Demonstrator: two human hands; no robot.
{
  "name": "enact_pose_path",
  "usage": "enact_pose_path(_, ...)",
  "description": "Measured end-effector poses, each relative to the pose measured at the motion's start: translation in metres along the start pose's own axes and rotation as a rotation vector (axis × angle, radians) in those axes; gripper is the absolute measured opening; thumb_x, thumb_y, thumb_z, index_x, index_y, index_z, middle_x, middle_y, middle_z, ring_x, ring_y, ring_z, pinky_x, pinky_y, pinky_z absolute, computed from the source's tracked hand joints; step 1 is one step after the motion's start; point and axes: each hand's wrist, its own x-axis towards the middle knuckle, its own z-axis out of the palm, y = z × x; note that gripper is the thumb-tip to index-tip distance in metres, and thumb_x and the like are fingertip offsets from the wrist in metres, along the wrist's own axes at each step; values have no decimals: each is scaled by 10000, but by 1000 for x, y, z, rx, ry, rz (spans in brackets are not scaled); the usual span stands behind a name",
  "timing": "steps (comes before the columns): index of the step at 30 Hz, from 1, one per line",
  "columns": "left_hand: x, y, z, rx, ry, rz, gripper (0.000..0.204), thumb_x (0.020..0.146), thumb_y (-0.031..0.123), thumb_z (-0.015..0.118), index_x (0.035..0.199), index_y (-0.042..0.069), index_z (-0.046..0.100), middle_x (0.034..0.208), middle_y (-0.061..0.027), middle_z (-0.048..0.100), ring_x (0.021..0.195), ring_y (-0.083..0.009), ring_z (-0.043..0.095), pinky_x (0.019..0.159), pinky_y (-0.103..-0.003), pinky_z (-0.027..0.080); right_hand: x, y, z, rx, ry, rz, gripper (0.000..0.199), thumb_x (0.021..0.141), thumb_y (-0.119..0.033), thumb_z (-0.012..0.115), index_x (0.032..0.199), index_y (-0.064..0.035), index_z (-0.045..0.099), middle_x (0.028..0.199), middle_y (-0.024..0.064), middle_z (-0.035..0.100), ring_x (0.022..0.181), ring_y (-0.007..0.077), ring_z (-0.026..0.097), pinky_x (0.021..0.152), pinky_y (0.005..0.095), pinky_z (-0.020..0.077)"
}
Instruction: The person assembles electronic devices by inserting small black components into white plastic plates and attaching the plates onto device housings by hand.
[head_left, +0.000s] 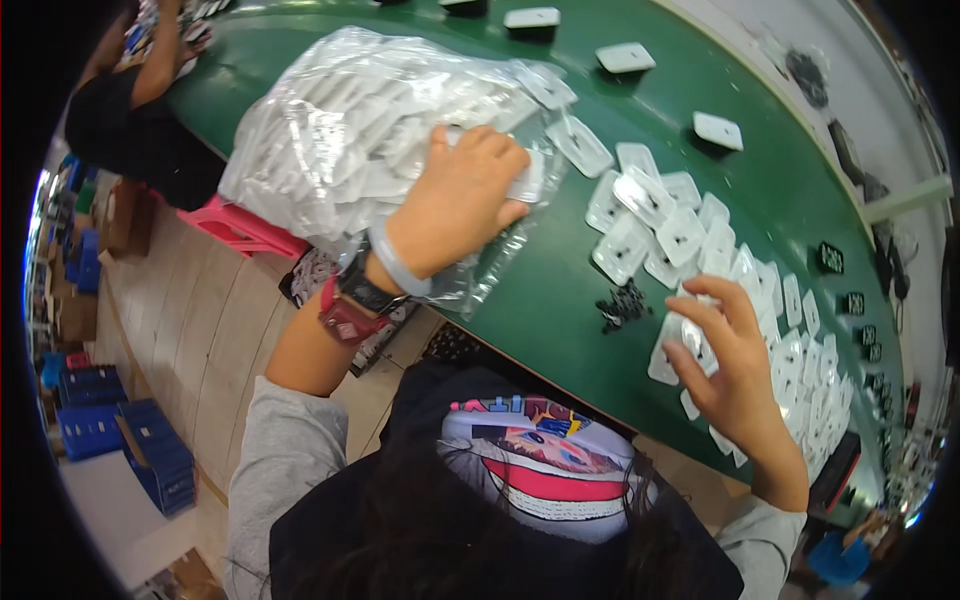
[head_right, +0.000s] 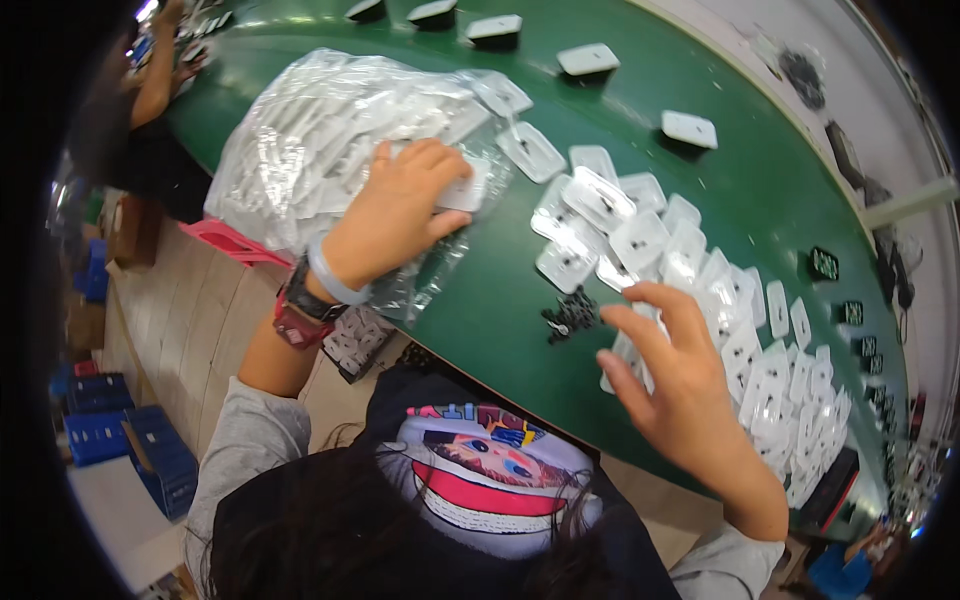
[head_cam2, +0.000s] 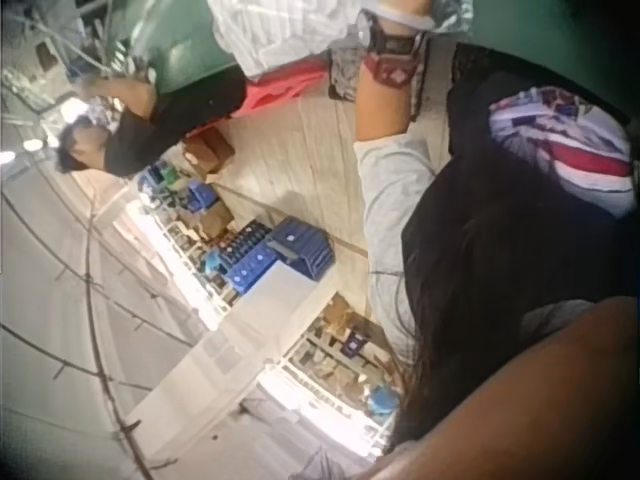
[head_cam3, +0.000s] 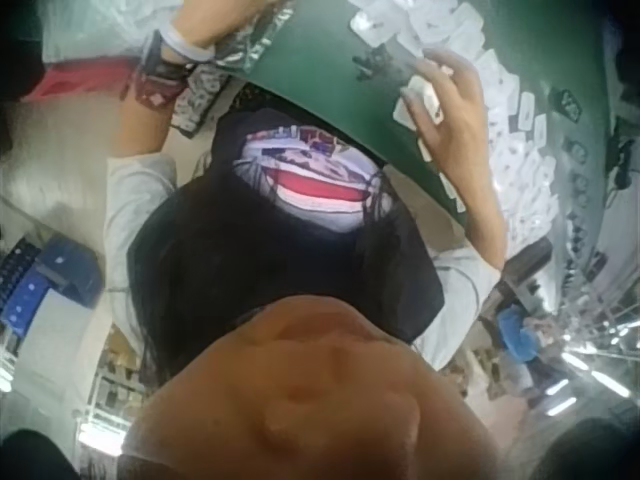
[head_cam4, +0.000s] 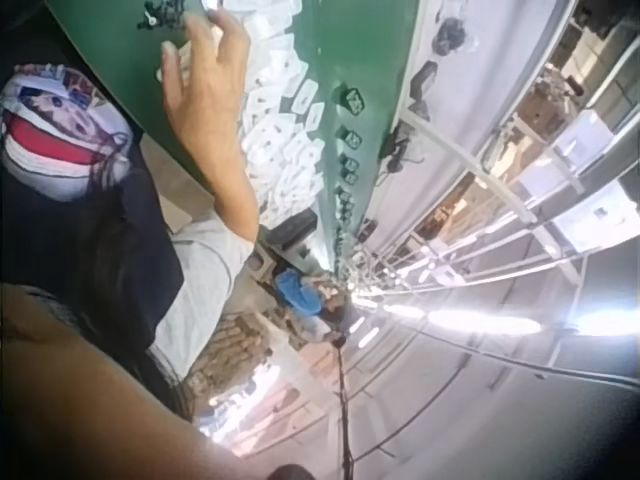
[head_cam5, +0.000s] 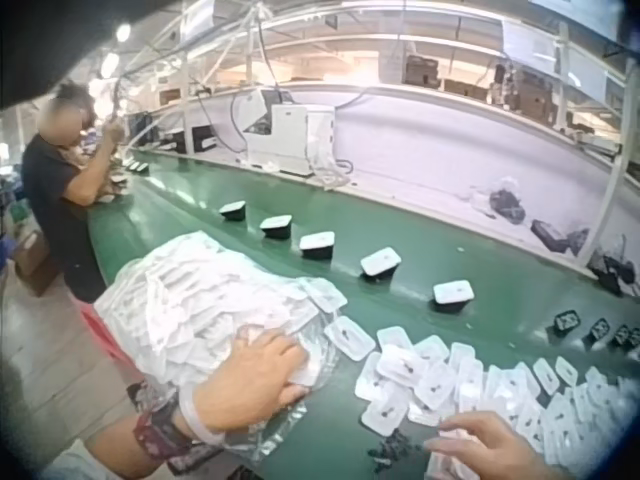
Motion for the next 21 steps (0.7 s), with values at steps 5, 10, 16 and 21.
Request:
enact_pose_path(5, -2, 0, 5, -21, 70, 11, 289, 768, 123, 676, 994, 91, 498, 1082, -61, 567, 1104, -265, 525, 1029, -587, 309, -3, 21, 7, 1, 71, 104, 304, 760, 15, 666, 1056, -27, 611, 1120, 119, 561, 1024, 273, 545, 869, 329, 460)
enact_pose_path(10, 10, 1, 8, -53, -33, 4, 276, 761, 91, 666, 961, 77, 475, 1007, -78, 572, 1008, -274, 539, 980, -608, 338, 1, 35, 18, -27, 54, 57, 227, 768, 20, 653, 987, -29, 621, 1037, 90, 580, 964, 253, 546, 837, 326, 466)
enact_pose_path(16, 3, 19, -4, -373, 176, -24, 167, 813, 28, 572, 907, 71, 440, 965, -84, 558, 911, -228, 549, 942, -457, 410, 9, 43, 30, -93, -44, 1, 142, 779, 1, 647, 913, -33, 614, 944, 74, 578, 887, 246, 533, 795, 331, 469)
enact_pose_path(21, -14, 57, -28, -926, 347, -89, 183, 825, -45, 478, 959, 67, 421, 1050, -122, 519, 898, -205, 539, 839, -335, 468, 8, 41, 33, -109, -65, -5, 106, 782, -7, 643, 874, -35, 599, 907, 74, 574, 866, 248, 524, 777, 327, 468)
